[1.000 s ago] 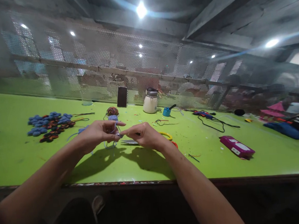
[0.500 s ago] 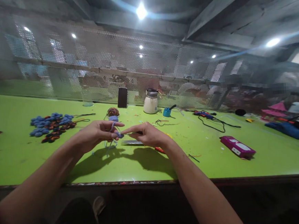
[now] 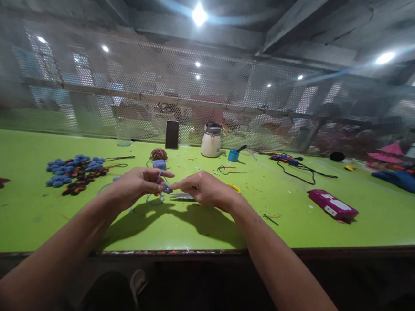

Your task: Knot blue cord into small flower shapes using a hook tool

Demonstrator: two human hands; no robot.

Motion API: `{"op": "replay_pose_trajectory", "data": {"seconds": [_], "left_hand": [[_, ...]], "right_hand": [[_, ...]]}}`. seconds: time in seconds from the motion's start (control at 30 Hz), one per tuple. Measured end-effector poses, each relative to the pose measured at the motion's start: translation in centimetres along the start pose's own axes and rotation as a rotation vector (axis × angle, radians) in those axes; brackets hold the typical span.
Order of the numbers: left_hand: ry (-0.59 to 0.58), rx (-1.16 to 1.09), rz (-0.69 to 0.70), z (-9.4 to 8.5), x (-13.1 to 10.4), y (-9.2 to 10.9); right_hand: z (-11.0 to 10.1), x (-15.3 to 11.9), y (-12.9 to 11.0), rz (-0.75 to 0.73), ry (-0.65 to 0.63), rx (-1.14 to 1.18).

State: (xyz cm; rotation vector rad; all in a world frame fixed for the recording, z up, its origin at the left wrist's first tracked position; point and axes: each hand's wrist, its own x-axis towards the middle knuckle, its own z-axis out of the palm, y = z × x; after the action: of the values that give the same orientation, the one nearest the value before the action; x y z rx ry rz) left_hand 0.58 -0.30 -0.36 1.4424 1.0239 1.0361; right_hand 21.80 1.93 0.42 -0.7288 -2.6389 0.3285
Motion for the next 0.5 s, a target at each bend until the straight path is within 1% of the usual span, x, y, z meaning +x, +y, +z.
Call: {"op": "replay_pose_trajectory", "data": {"seconds": [0.1,0.2,0.33,0.43,0.5], "left_hand": [[0.029,0.027,0.007,0.0,0.2,-0.3],[0.051,0.113,0.021,0.1,0.4,-0.6],[0.074,0.221,0.018,0.4,0.7,-0.9],[0.1,0.287,0.019,0.9,0.9,-1.1],[0.123,0.342,0.024,1.1,1.0,-1.3]], "right_hand": [[0.0,0.1,-0.6,-0.001,-0.018,-0.124],[0.2,0.3,-1.0,0.019,-0.036,-0.261],[0.9,0.4,-0.8,0.012,-0.031,-0.443],[1.4,0.5,-0.6,0.012,-0.05,-0.524],[1.6,0.5,-0.8,0.046,-0.067,-0.555]]}}
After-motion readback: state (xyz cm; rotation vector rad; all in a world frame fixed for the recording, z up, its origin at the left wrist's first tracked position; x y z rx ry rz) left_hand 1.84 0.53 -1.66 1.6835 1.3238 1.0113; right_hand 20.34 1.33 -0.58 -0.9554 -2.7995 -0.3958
